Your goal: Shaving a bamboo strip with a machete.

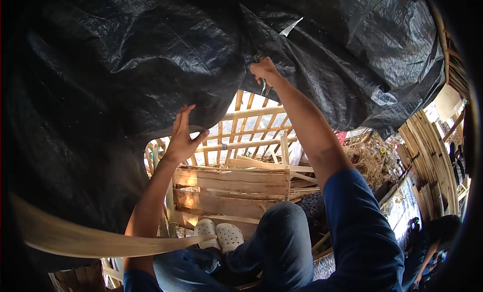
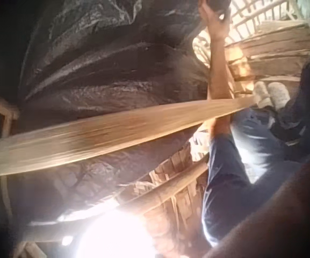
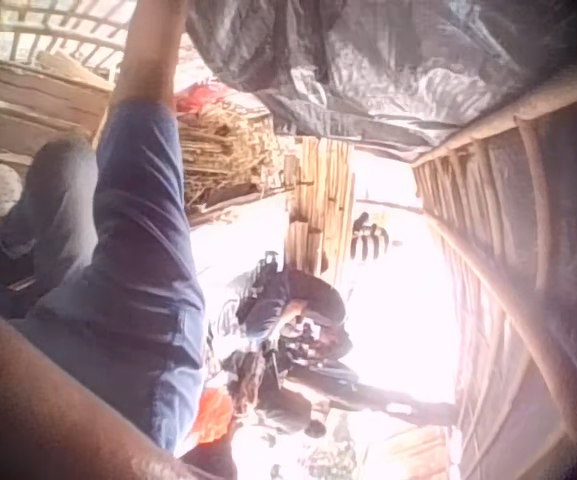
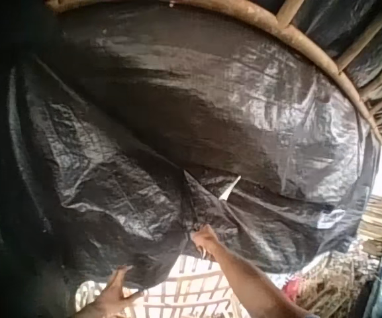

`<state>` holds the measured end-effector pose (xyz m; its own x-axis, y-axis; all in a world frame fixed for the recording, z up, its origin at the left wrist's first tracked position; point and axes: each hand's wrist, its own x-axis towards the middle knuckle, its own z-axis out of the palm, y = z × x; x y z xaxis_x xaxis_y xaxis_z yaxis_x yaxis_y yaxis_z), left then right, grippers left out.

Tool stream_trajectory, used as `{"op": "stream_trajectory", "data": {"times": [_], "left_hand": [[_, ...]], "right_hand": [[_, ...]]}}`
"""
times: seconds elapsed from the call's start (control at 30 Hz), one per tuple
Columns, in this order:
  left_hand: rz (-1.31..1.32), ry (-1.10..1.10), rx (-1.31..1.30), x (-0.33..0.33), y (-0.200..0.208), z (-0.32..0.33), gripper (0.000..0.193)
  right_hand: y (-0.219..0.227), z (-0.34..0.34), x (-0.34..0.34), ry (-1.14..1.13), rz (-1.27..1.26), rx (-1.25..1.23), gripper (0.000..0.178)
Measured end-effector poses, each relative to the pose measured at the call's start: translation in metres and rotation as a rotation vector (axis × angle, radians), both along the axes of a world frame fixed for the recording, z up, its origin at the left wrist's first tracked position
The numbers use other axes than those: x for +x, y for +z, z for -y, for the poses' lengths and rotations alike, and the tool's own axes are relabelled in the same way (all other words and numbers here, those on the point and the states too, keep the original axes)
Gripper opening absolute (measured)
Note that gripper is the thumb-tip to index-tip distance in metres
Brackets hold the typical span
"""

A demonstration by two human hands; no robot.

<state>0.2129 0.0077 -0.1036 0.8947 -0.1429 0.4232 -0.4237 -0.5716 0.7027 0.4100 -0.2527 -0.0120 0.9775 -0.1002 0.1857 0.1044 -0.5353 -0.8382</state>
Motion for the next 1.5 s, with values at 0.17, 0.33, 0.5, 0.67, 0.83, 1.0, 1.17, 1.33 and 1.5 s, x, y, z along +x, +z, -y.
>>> {"op": "stream_trajectory", "data": {"times": [0.17,0.33,0.5,0.67,0.83,1.0,1.17,1.33,1.5], "left_hand": [[-0.371,0.105,-0.474,0.04,-0.008,-0.02,0.1],[-0.519,0.372,-0.671,0.086,0.057,0.022,0.135],[-0.308,0.736,-0.873,0.151,0.049,0.0,0.102],[-0.422,0.53,-0.916,0.129,0.078,-0.017,0.1],[-0.463,0.385,-0.898,0.108,0.082,-0.045,0.1],[0.164,0.465,-1.032,0.043,0.11,-0.038,0.048],[0.007,0.141,-1.319,-0.087,0.129,-0.022,0.041],[-0.116,0.159,-1.239,-0.164,0.088,0.003,0.028],[0.002,0.153,-0.745,-0.153,0.069,-0.007,0.029]], "right_hand": [[0.01,-0.002,-0.037,0.193,-0.15,0.256,0.008],[-0.004,0.034,-0.145,0.18,-0.267,0.313,0.011],[-0.065,0.055,-0.257,0.308,-0.414,0.365,0.014],[-0.067,0.066,-0.302,0.262,-0.646,0.391,0.01],[-0.077,0.061,-0.284,0.465,-0.754,0.312,0.015],[-0.053,0.005,-0.231,0.503,-0.601,0.513,0.008],[-0.012,-0.048,-0.111,0.552,-0.587,0.809,0.017],[0.008,-0.098,-0.022,0.466,-0.264,0.846,0.013],[0.034,-0.083,0.005,0.292,-0.325,0.583,0.014]]}}
